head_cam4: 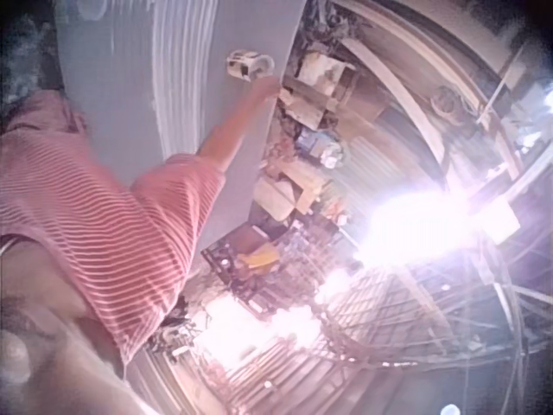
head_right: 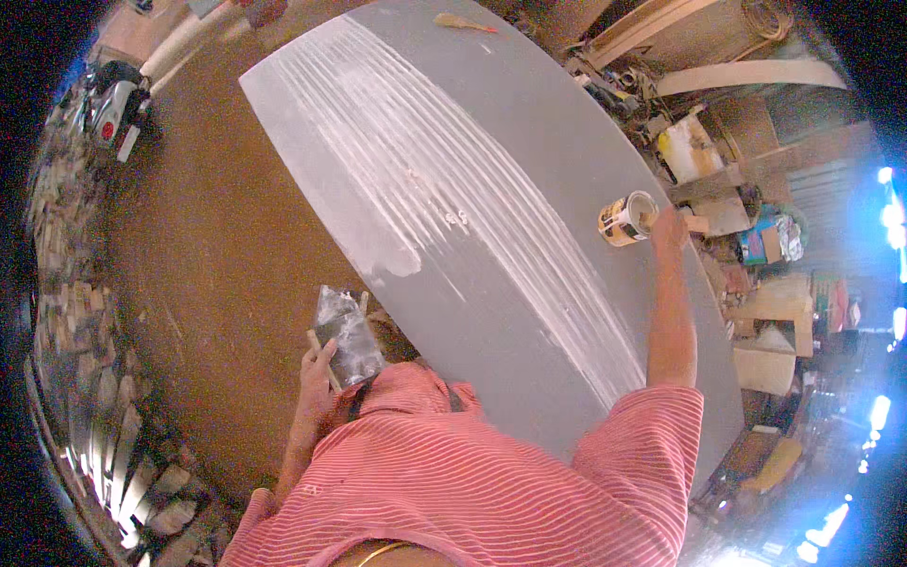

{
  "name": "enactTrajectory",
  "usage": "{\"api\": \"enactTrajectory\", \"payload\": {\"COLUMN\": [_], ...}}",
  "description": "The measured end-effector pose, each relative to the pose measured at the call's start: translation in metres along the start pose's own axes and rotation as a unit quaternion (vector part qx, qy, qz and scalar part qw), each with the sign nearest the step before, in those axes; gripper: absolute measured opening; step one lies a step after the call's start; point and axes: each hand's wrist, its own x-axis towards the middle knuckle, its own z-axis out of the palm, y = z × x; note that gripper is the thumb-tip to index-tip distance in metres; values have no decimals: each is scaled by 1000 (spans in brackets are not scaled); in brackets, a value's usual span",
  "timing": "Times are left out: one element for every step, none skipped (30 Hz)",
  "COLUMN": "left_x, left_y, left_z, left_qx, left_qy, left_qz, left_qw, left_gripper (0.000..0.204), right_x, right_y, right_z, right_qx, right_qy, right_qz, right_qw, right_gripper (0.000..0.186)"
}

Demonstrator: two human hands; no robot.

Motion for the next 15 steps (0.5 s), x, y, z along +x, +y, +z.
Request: {"api": "enactTrajectory", "payload": {"left_x": [-2,4,14,21,14,8,22,35,44,50,59,80,108,126,143], "left_y": [9,10,9,12,32,53,58,64,75,83,91,86,74,76,79], "left_z": [2,-1,-3,-7,11,29,31,35,53,71,86,85,80,85,87], "left_qx": [8,14,14,14,53,90,47,6,14,3,-4,3,40,79,90], "left_qy": [11,9,18,26,28,28,-30,-91,-97,-110,-126,-128,-174,-224,-230], "left_qz": [-11,-13,-24,-35,-1,35,-23,-86,-89,-95,-102,-103,-126,-151,-158], "left_qw": [1000,1000,999,999,998,995,998,992,991,989,987,986,976,959,956], "left_gripper": [26,26,28,30,32,34,34,35,35,35,36,36,36,36,36], "right_x": [-4,-9,-11,-20,-39,-58,-83,-112,-138,-163,-180,-191,-196,-198,-199], "right_y": [-6,-13,-30,-47,-90,-130,-175,-209,-240,-274,-303,-326,-338,-345,-351], "right_z": [-3,-4,-13,-21,-39,-64,-84,-92,-93,-100,-105,-105,-104,-100,-94], "right_qx": [1,1,5,103,154,201,417,468,541,645,673,695,698,713,725], "right_qy": [-4,-16,-27,-21,-40,-58,-180,-245,-340,-426,-460,-491,-489,-447,-402], "right_qz": [4,1,-5,-56,-89,-119,-78,-83,-67,2,53,100,107,156,206], "right_qw": [1000,1000,1000,993,983,971,888,845,766,634,577,516,512,517,520], "right_gripper": [25,28,32,33,32,32,30,29,33,33,31,29,29,28,26]}}
